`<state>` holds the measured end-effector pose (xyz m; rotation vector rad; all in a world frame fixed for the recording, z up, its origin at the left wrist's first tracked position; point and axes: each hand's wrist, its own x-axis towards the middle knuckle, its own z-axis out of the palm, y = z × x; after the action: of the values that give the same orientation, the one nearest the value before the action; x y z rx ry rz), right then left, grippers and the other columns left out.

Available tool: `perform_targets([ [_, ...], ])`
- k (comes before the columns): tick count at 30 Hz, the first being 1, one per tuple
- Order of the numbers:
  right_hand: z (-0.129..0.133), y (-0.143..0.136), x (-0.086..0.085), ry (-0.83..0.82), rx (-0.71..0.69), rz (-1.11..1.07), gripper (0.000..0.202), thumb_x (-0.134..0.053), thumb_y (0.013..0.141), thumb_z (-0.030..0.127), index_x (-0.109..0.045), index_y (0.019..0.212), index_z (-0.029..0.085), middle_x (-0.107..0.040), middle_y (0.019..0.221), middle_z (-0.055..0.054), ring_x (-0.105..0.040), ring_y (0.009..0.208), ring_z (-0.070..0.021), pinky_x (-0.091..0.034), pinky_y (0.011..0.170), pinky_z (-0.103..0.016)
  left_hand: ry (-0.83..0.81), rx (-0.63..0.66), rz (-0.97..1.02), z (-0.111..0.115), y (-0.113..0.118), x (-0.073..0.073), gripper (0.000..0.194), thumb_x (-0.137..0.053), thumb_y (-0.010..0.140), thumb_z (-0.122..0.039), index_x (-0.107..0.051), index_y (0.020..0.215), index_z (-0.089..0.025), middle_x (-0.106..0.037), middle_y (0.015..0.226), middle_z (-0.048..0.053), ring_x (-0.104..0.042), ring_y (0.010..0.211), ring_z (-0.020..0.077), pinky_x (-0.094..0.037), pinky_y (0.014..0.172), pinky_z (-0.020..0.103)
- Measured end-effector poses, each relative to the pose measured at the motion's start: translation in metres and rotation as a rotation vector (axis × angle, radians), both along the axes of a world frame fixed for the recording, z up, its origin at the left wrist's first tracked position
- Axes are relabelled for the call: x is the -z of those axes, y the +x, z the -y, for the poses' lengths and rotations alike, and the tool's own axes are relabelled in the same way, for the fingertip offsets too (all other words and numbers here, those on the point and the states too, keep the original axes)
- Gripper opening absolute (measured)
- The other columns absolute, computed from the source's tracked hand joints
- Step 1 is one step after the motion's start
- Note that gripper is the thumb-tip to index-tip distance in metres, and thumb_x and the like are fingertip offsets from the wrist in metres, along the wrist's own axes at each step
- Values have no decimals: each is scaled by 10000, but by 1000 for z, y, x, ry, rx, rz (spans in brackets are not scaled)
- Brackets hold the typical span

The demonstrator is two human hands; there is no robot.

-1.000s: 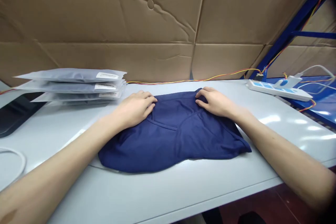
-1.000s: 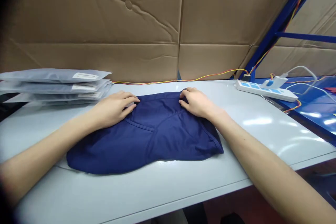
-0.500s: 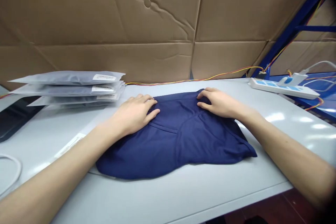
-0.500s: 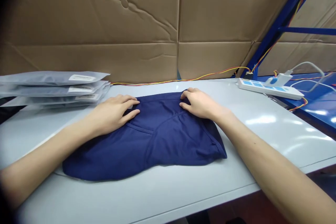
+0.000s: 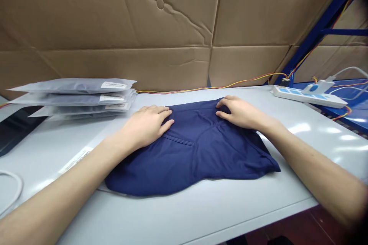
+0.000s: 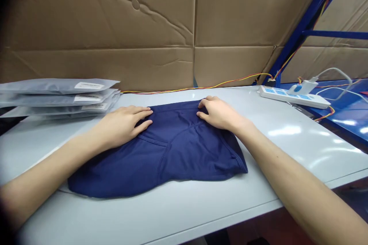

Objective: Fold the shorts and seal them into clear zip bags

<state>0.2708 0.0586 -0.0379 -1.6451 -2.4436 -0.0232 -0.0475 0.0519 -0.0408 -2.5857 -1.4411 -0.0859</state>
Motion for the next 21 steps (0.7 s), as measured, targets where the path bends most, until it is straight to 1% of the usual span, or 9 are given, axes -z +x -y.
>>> perform_targets([
  [6,2,0,-3,-19,26,9,331,-547,968,377,-691,1170,159,-689,1205,-144,-636,1130,-308,-504,1002,-432,-6,15,7,-1,-2,1,577,-322,1016,-462,-628,1401,-157,-621,1453,105,-588,1307,342,-456,1108,493],
  [15,-1,3,-3,-29,28,5,318,-525,972,416,-708,1098,189,-707,1158,-130,-658,1074,-296,-517,947,-414,-50,22,18,0,-3,0,602,-303,1012,-469,-602,1428,-153,-597,1481,98,-567,1336,322,-424,1153,483],
  [19,-4,5,-4,-21,19,-40,251,-535,967,384,-715,1021,218,-746,1094,-108,-684,1016,-288,-526,907,-405,-55,32,42,0,-2,1,597,-307,1011,-470,-608,1417,-151,-602,1474,110,-562,1339,335,-423,1148,501],
  [21,-7,8,-4,-8,28,-65,241,-519,973,354,-716,1017,221,-757,1082,-100,-688,1007,-285,-527,904,-405,-59,34,53,0,-2,0,591,-311,1008,-467,-616,1405,-152,-608,1465,119,-567,1333,339,-425,1145,506],
])
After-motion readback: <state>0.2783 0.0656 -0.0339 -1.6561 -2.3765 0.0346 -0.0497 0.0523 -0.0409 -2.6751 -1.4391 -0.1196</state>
